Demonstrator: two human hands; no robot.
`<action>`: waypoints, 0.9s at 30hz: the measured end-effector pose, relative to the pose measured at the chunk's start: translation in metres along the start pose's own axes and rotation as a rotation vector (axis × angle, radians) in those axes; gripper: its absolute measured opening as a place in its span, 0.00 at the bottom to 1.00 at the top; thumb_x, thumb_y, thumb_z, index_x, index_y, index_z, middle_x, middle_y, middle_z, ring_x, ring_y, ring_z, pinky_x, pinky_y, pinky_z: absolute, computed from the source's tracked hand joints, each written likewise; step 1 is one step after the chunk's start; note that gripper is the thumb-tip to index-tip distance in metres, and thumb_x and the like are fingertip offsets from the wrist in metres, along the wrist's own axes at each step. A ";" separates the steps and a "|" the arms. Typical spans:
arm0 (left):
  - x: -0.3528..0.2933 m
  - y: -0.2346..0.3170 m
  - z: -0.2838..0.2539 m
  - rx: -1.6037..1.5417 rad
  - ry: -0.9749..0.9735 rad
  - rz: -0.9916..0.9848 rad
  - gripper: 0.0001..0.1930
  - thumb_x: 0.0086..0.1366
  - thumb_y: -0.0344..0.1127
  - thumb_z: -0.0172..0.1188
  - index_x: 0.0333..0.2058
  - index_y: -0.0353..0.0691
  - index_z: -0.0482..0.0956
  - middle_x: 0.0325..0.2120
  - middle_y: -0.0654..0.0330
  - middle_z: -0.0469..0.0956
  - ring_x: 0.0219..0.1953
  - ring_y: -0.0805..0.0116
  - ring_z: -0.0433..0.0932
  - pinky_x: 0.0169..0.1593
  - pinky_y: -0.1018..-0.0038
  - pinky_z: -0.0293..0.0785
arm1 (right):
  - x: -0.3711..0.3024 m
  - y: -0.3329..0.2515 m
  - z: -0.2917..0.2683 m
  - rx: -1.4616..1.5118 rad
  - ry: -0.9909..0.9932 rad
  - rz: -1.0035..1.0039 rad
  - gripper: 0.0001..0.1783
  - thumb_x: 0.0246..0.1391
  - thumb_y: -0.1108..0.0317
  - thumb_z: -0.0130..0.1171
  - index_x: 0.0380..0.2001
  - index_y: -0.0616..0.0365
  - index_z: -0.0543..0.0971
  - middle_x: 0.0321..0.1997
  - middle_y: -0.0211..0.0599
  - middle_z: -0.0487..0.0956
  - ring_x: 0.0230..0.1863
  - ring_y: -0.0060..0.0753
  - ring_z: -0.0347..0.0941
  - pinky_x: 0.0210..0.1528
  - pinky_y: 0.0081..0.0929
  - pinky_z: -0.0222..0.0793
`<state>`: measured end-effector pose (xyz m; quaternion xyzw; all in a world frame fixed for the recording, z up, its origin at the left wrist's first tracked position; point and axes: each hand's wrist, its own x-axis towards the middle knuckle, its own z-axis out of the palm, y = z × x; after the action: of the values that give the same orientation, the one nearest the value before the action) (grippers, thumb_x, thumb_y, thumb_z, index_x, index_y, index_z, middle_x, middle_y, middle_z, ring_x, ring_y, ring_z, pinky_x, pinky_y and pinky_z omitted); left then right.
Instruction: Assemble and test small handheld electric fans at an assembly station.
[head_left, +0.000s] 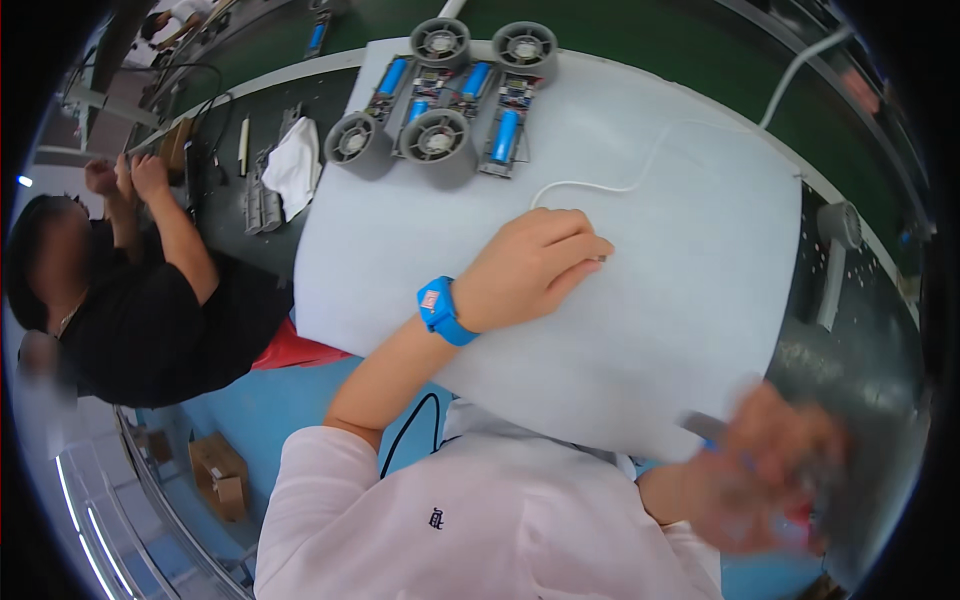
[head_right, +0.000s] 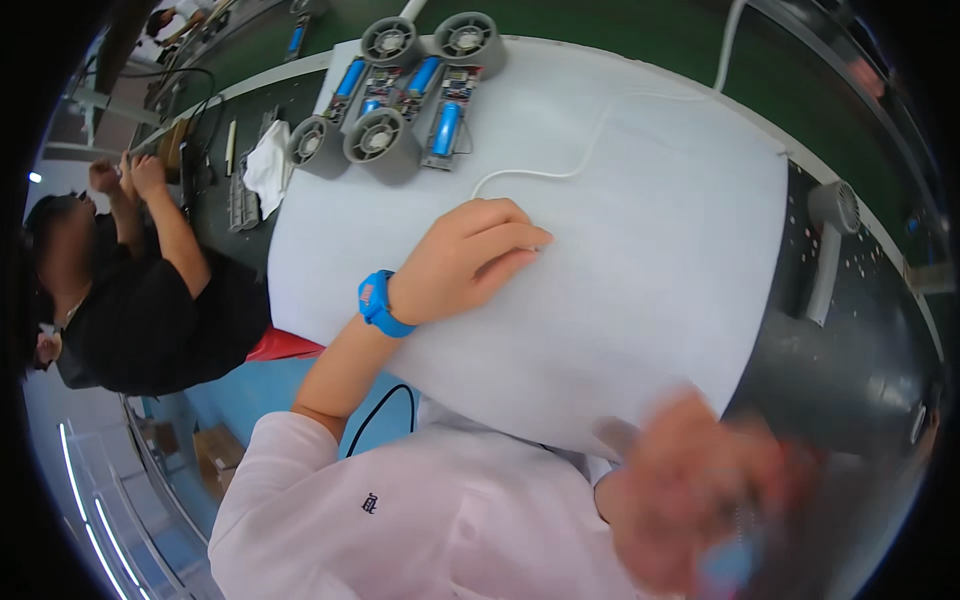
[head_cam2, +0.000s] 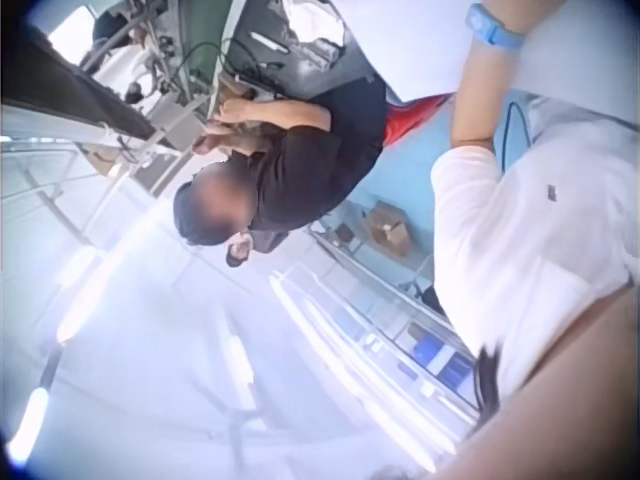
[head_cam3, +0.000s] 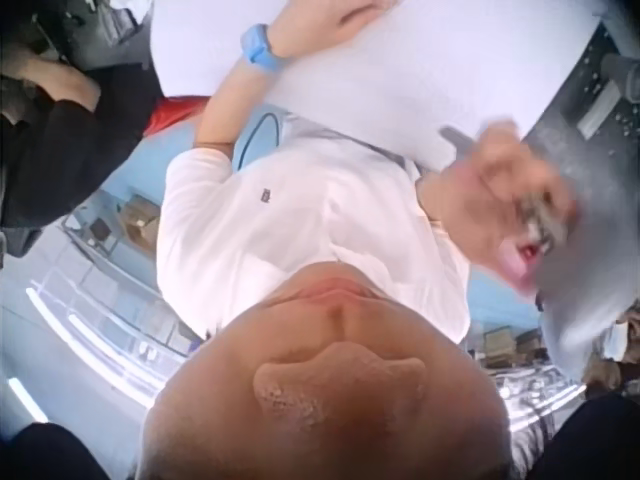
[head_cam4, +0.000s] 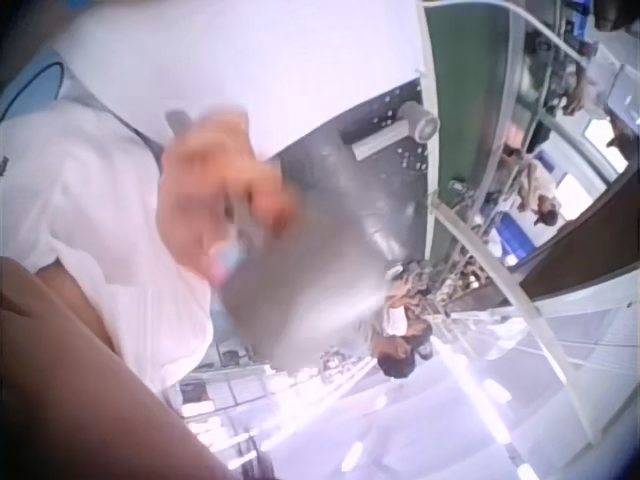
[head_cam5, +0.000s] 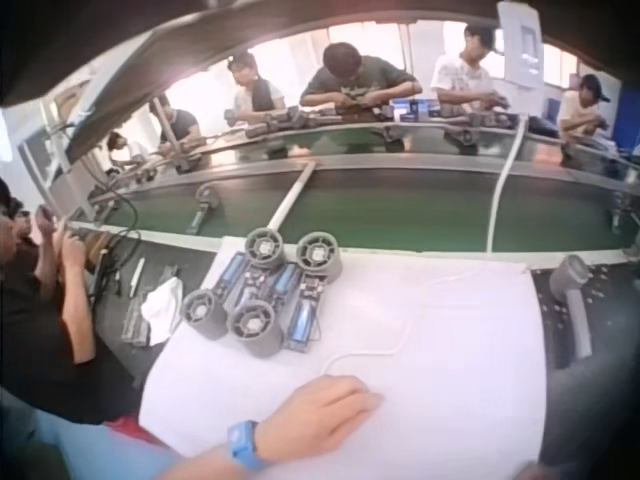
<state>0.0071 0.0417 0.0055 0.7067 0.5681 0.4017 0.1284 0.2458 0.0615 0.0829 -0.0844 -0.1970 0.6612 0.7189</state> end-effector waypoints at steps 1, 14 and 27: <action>0.001 0.000 0.002 -0.028 -0.002 0.011 0.11 0.54 0.22 0.60 0.37 0.38 0.78 0.30 0.57 0.74 0.32 0.58 0.73 0.36 0.69 0.70 | 0.007 0.000 0.001 -0.115 -0.257 -0.291 0.34 0.42 0.50 0.62 0.48 0.58 0.65 0.31 0.32 0.64 0.29 0.31 0.58 0.35 0.33 0.53; -0.005 -0.002 -0.001 -0.092 0.037 -0.038 0.10 0.55 0.23 0.60 0.37 0.38 0.76 0.32 0.57 0.75 0.35 0.57 0.74 0.39 0.68 0.71 | 0.047 0.016 0.009 -0.925 -0.419 -1.032 0.14 0.47 0.65 0.60 0.28 0.62 0.68 0.27 0.36 0.71 0.24 0.29 0.65 0.28 0.25 0.60; -0.009 -0.007 -0.002 -0.096 0.092 -0.011 0.07 0.56 0.27 0.60 0.33 0.40 0.73 0.29 0.58 0.74 0.34 0.57 0.74 0.37 0.65 0.70 | 0.033 0.041 0.048 -0.634 -0.368 -0.590 0.17 0.57 0.59 0.40 0.25 0.59 0.72 0.23 0.39 0.68 0.22 0.27 0.62 0.33 0.21 0.63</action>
<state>0.0005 0.0350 -0.0012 0.6772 0.5574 0.4599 0.1382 0.1905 0.0919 0.1164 -0.1216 -0.5289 0.3399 0.7681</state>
